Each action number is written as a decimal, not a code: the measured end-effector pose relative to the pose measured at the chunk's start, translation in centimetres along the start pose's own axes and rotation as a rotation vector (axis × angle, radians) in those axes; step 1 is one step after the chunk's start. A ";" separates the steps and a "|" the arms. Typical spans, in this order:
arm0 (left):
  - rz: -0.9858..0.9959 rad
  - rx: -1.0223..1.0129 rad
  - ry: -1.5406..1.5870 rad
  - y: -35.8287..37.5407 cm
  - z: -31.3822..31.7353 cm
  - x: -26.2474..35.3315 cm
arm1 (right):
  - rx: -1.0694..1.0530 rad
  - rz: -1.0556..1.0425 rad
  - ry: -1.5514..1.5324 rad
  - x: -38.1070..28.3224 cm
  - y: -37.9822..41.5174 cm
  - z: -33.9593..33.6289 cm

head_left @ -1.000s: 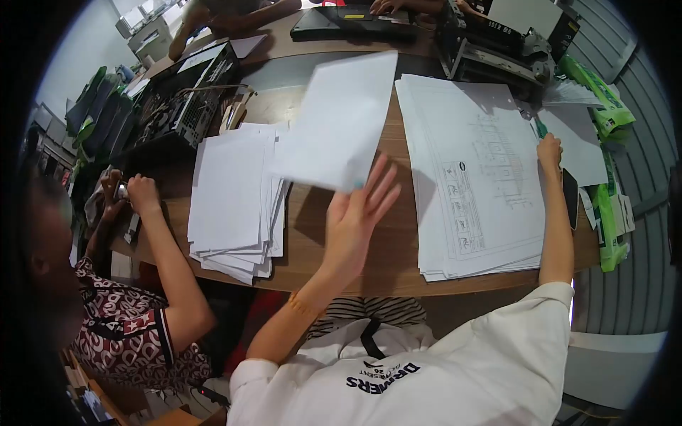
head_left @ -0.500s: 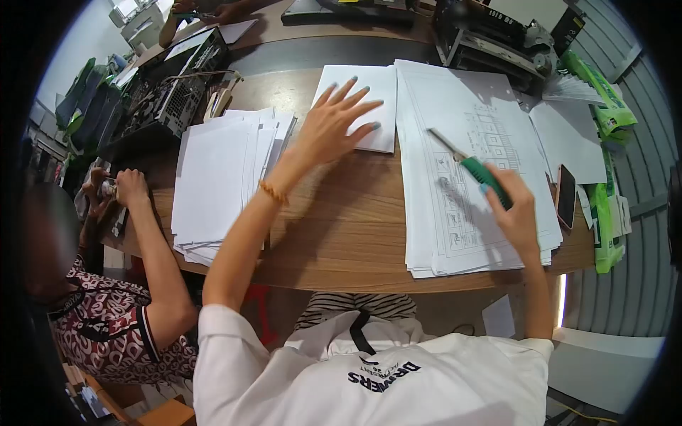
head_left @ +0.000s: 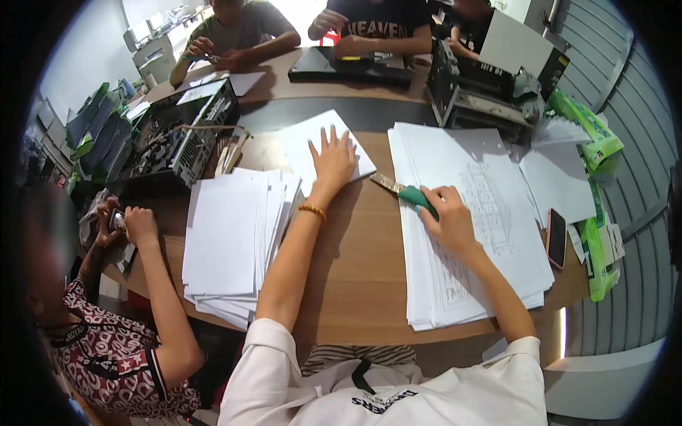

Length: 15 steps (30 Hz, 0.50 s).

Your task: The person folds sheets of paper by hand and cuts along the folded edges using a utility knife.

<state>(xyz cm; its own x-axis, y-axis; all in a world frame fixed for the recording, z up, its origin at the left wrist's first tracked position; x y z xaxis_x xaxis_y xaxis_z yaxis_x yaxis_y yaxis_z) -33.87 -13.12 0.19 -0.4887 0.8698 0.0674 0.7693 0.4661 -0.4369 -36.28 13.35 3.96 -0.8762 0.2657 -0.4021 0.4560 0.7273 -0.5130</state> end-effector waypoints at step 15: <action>0.000 -0.079 0.004 0.6 1.5 -0.3 | -0.027 0.051 -0.016 -0.1 -1.1 0.4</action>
<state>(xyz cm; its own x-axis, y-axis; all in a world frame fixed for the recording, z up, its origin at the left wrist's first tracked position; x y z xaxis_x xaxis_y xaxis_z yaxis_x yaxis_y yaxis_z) -33.89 -13.37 -1.42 -0.4869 0.8705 0.0715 0.7995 0.4772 -0.3649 -36.67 12.26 4.26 -0.8493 0.2929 -0.4392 0.4953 0.7301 -0.4708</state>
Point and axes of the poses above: each hand's wrist, its own y-axis away from the middle knuckle, its own z-axis out of the palm, x = y × z, the point moved 1 cm from there along -y, towards the middle knuckle, and after that the axes turned 11 degrees about -y, right-handed, at the moved point
